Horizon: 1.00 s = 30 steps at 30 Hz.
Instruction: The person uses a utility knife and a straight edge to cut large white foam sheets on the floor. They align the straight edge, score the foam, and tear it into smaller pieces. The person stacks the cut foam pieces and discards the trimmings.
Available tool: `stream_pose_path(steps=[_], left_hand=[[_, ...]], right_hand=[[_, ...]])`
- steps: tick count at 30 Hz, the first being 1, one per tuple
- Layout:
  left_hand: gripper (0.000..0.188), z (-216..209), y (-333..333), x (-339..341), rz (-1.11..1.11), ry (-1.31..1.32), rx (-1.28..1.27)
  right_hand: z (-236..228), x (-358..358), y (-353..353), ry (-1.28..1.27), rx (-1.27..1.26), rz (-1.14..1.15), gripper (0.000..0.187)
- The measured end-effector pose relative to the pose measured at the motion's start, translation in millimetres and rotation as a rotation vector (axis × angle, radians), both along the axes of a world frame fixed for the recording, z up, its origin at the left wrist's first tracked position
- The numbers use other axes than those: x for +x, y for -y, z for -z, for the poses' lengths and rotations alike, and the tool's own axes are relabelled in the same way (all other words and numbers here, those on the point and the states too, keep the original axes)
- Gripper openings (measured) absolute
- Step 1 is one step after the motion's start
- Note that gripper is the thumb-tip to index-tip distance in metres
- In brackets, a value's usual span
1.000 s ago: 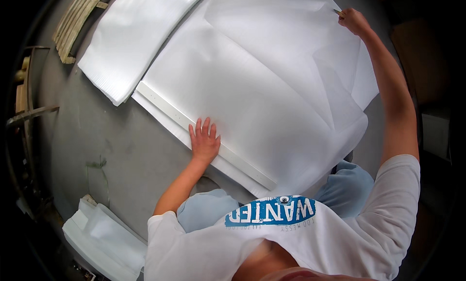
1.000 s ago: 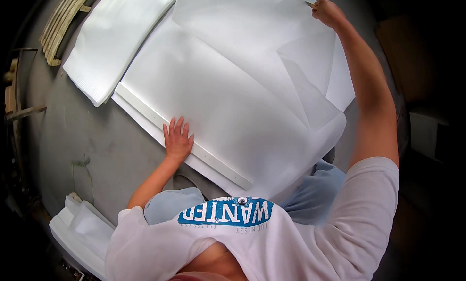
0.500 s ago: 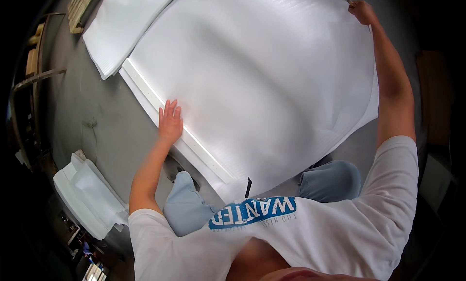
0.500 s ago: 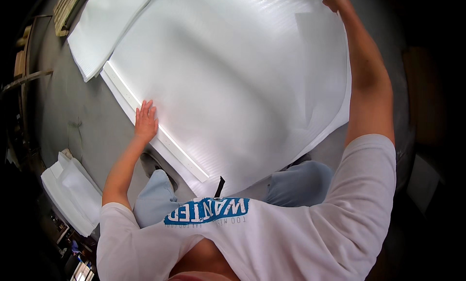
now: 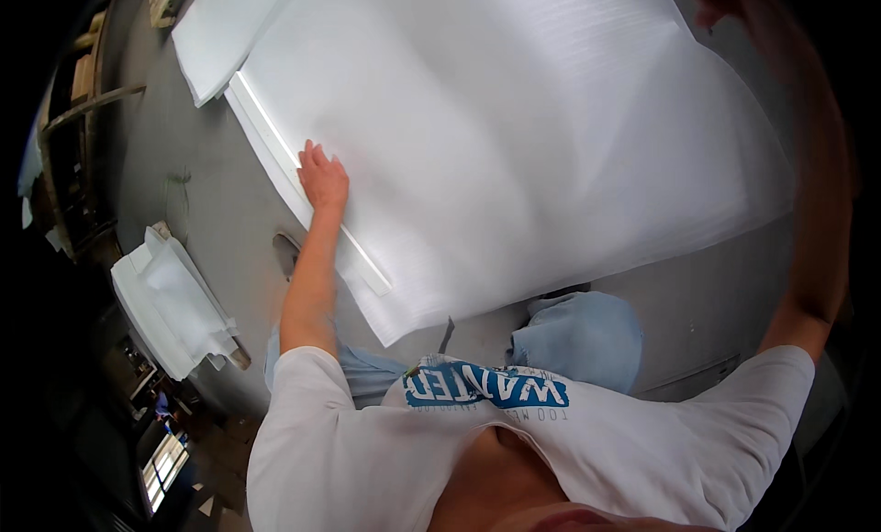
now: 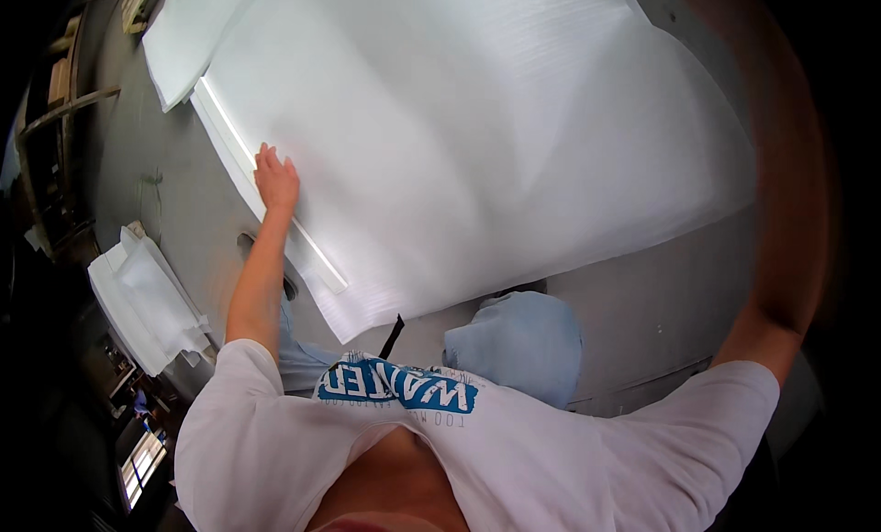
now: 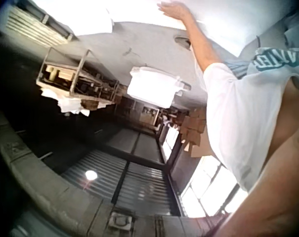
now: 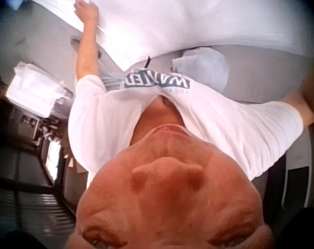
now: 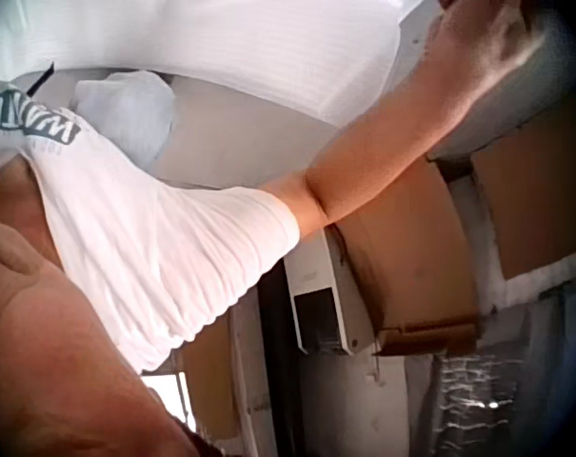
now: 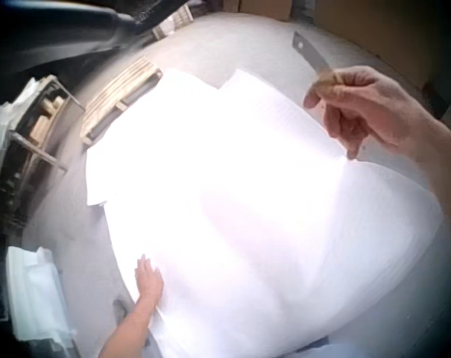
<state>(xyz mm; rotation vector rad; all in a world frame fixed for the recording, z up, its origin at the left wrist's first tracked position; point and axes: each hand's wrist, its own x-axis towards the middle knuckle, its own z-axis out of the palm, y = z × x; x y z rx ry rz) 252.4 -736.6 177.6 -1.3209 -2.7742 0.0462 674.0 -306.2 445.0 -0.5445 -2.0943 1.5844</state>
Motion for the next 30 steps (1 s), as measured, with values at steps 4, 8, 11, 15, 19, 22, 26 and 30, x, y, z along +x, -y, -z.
stream_pose_path(steps=[4,8,11,15,19,22,26,30], left_hand=[[0.042,-20.4,-4.5,138.4,0.258,0.225,0.276],[0.044,-47.7,-4.7,259.7,0.456,0.433,0.275],[0.042,-46.7,8.2,286.9,0.52,0.475,0.205],[0.042,-22.4,15.5,283.2,0.573,0.499,0.22],[0.035,-31.6,39.5,278.9,0.299,0.485,0.407],[0.033,-39.7,69.0,293.6,0.26,0.586,0.35],[0.035,-54.3,79.5,323.8,0.4,0.656,0.18],[0.04,-45.5,72.5,326.3,0.582,0.622,0.074]], right_hand=[[69.0,-66.1,117.7,0.589,-0.275,-0.091,0.033],[146.3,-94.9,153.9,0.673,-0.283,-0.228,0.031],[179.0,-131.0,171.0,0.579,-0.382,-0.217,0.031],[218.5,-140.3,167.3,0.528,-0.412,-0.087,0.034],[190.7,-100.9,189.4,0.363,-0.388,-0.026,0.037],[178.5,-44.4,210.3,0.285,-0.534,0.032,0.043],[173.8,67.8,266.2,0.453,-0.771,0.127,0.048],[192.6,130.6,345.5,0.532,-1.197,0.264,0.043]])
